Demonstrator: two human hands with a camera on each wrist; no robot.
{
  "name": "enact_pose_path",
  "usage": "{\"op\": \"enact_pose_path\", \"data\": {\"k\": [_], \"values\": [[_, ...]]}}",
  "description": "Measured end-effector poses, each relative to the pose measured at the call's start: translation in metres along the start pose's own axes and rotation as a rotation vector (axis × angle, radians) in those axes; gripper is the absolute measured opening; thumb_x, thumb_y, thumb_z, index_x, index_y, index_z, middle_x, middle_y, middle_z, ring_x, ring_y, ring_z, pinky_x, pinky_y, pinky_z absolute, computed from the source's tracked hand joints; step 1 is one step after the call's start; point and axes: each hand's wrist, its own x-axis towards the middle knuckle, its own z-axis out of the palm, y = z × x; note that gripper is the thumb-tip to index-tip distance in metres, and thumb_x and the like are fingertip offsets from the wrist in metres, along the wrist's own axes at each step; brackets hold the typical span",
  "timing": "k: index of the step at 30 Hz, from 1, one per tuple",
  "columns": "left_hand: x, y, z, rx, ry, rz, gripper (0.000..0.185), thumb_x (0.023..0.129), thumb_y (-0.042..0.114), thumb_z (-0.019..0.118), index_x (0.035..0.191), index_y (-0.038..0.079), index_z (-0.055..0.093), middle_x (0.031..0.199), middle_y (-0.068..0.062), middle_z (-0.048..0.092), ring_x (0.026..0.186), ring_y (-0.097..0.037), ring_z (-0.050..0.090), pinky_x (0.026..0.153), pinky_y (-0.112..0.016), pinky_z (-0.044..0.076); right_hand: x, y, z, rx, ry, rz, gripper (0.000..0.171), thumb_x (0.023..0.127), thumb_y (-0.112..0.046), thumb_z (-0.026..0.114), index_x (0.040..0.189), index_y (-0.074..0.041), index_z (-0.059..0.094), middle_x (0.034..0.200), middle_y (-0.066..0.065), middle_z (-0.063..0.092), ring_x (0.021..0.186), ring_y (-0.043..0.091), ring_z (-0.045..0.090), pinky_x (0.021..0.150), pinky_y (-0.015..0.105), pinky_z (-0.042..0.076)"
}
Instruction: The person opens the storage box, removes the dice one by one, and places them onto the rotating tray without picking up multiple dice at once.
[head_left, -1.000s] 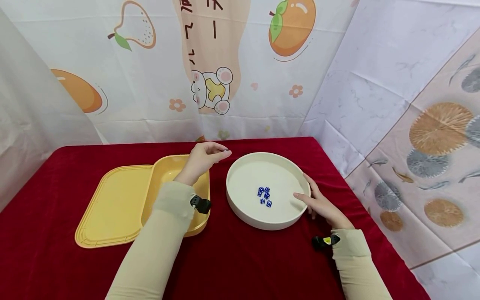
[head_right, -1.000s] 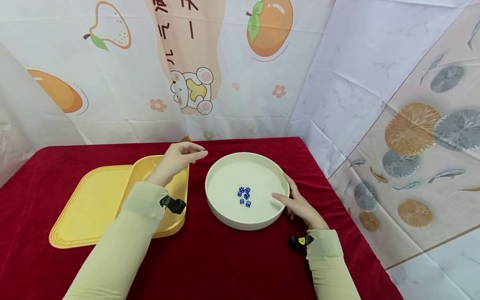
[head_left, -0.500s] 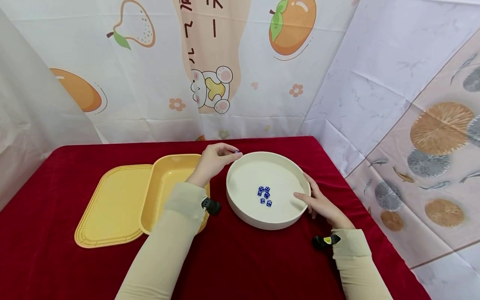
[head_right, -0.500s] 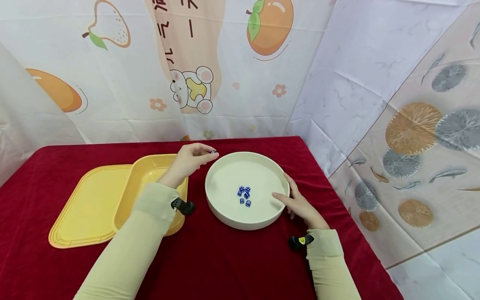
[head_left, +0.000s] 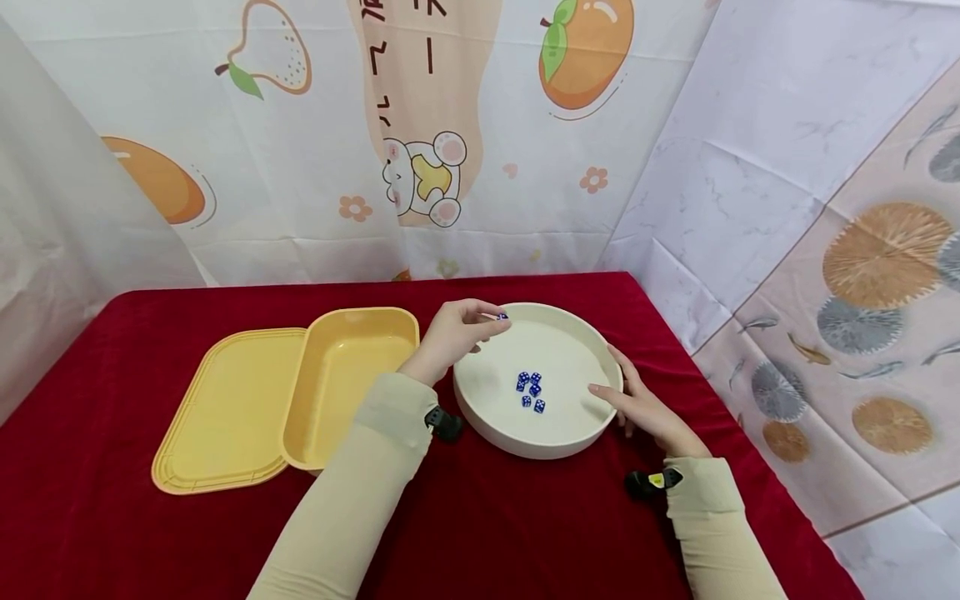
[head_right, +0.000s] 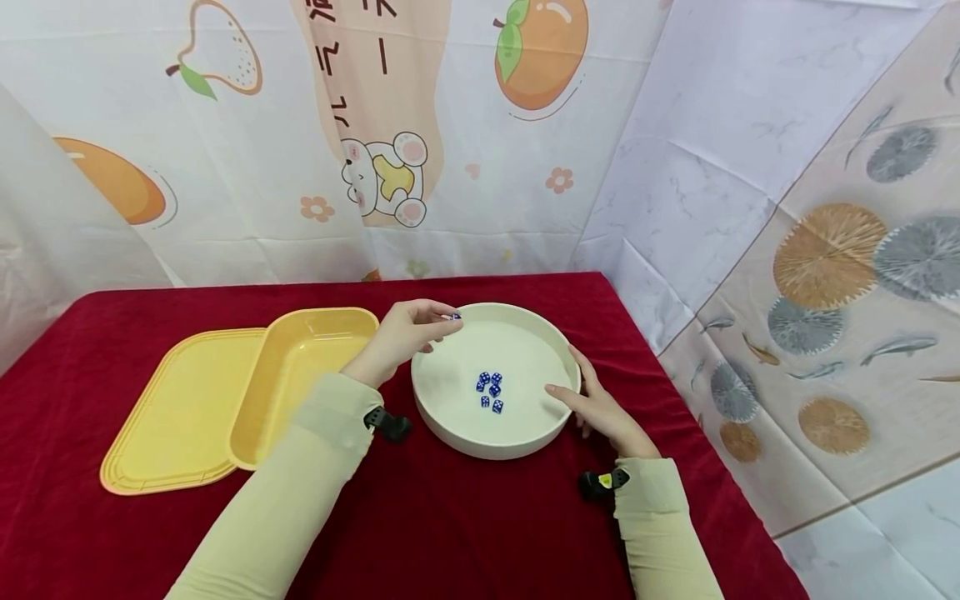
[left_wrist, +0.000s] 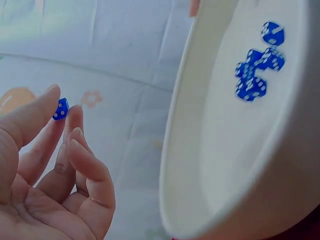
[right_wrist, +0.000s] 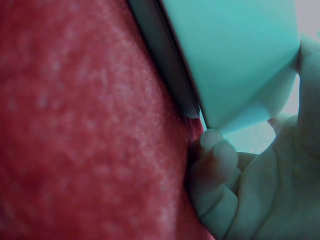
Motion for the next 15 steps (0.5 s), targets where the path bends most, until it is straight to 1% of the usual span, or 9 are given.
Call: {"op": "enact_pose_path", "data": {"k": [2, 4, 11, 15], "values": [[0.0, -0.002, 0.006, 0.004, -0.011, 0.008, 0.03, 0.09, 0.031, 0.074, 0.116, 0.017, 0.072, 0.105, -0.007, 0.073, 0.098, -0.03, 0.062, 0.075, -0.029, 0.056, 0.0, 0.0, -0.001, -0.003, -0.004, -0.006, 0.091, 0.095, -0.038, 0.063, 0.159, -0.031, -0.001, 0.065, 0.004, 0.048, 0.052, 0.015, 0.047, 0.046, 0.031, 0.045], [0.001, -0.004, 0.012, 0.006, -0.021, 0.012, 0.03, 0.089, 0.03, 0.075, 0.115, 0.016, 0.073, 0.104, -0.007, 0.074, 0.098, -0.032, 0.063, 0.073, -0.028, 0.056, 0.0, 0.0, 0.0, 0.002, 0.001, 0.005, 0.091, 0.094, -0.039, 0.064, 0.159, -0.033, 0.0, 0.065, 0.004, 0.048, 0.052, 0.014, 0.047, 0.046, 0.03, 0.044], [0.002, -0.014, 0.03, -0.005, -0.057, 0.002, 0.028, 0.089, 0.026, 0.075, 0.115, 0.013, 0.072, 0.1, -0.008, 0.07, 0.099, -0.036, 0.065, 0.072, -0.029, 0.058, 0.0, 0.001, 0.0, 0.002, 0.002, 0.005, 0.09, 0.094, -0.04, 0.064, 0.159, -0.034, 0.001, 0.067, 0.004, 0.049, 0.053, 0.015, 0.047, 0.047, 0.031, 0.045], [0.003, -0.02, 0.037, -0.025, -0.072, -0.007, 0.031, 0.089, 0.025, 0.075, 0.117, 0.01, 0.071, 0.1, -0.009, 0.067, 0.093, -0.031, 0.065, 0.072, -0.029, 0.059, 0.0, 0.001, 0.0, -0.001, 0.0, -0.001, 0.09, 0.095, -0.04, 0.063, 0.159, -0.034, 0.0, 0.068, 0.005, 0.049, 0.053, 0.015, 0.047, 0.047, 0.031, 0.045]]}}
